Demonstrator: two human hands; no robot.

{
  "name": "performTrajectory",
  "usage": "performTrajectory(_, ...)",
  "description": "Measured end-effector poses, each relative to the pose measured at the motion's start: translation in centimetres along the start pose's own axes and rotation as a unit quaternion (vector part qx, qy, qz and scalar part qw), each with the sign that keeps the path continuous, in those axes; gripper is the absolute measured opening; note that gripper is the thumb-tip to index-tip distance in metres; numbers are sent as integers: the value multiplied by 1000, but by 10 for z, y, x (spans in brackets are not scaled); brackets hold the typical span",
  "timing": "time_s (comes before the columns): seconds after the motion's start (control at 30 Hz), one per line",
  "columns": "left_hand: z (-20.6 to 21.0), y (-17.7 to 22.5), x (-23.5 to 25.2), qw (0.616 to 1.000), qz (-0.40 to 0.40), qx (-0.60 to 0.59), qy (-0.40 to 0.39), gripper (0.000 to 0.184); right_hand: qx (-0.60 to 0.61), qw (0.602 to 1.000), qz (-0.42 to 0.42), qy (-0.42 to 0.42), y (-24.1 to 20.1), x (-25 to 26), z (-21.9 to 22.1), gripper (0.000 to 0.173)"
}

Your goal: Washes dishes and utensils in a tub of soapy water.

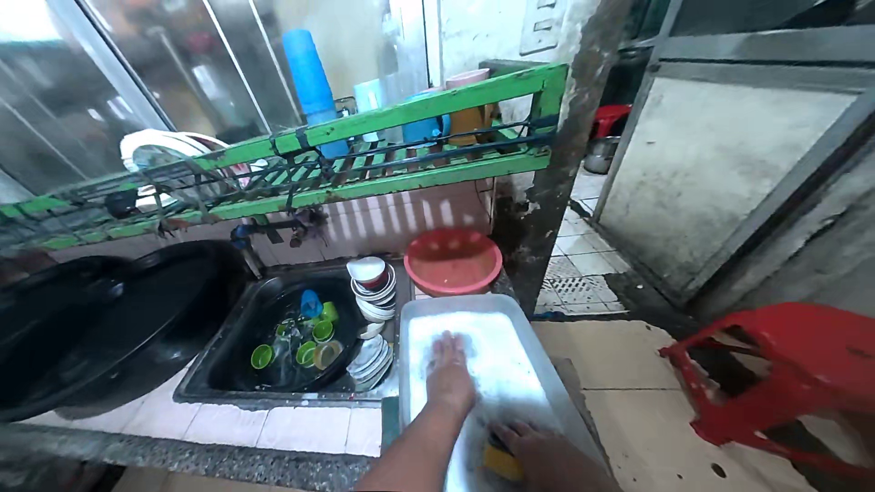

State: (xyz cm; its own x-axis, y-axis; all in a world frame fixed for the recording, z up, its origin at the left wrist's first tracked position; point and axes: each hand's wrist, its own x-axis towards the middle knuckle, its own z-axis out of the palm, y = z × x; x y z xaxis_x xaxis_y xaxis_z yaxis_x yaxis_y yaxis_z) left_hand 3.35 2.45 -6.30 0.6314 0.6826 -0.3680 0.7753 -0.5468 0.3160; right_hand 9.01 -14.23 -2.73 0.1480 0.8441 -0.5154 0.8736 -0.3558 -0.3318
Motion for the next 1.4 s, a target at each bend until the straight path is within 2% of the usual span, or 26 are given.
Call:
performTrajectory(0.07,-6,1,-5,996,-83,16,-24,85,20,1000,11,-6,0,0,0,65)
performTrajectory(0.1,-8,3,-6,994,-99,29,-41,81,28,1000,13,-5,0,-1,-1,66)
performTrajectory(0.17,-8,9,-9,994,-81,38,-63,66,34,999,19,-4,-2,-1,-2,68)
performTrajectory(0.23,-5,16,-7,997,-48,20,-65,62,29,999,20,-3,-3,0,-3,67)
performTrajectory(0.37,-3,22,4,998,-22,-30,-59,63,21,1000,21,-3,-2,0,-3,67)
performTrajectory(0.43,-7,23,6,997,-38,-25,-61,62,21,999,26,-6,-2,0,-3,67)
performTrajectory(0.53,-11,23,11,996,-62,-9,-67,72,22,999,29,-11,-2,-1,-3,65)
performTrajectory(0.67,-20,14,15,996,-4,-47,-78,69,28,999,16,10,0,-4,0,64)
performTrajectory(0.77,-29,14,0,993,-49,50,-95,53,28,999,24,11,-2,-5,0,66)
performTrajectory(0.87,-29,15,-2,986,-82,107,-102,55,27,999,33,-4,-5,-6,-4,70)
performTrajectory(1.07,-24,16,-7,986,-50,81,-137,61,25,999,35,-5,-4,-3,-5,74)
performTrajectory(1.13,-28,10,-7,987,-43,60,-143,53,27,999,35,-6,-4,-1,-4,72)
performTrajectory(1.27,-35,7,5,982,-83,55,-159,41,26,999,36,-1,-4,-2,-5,66)
performTrajectory(1.33,-38,4,18,978,-101,50,-176,42,25,999,27,6,-3,-3,-6,64)
performTrajectory(1.4,-37,1,31,976,-85,51,-192,43,23,999,23,7,-3,-2,-5,64)
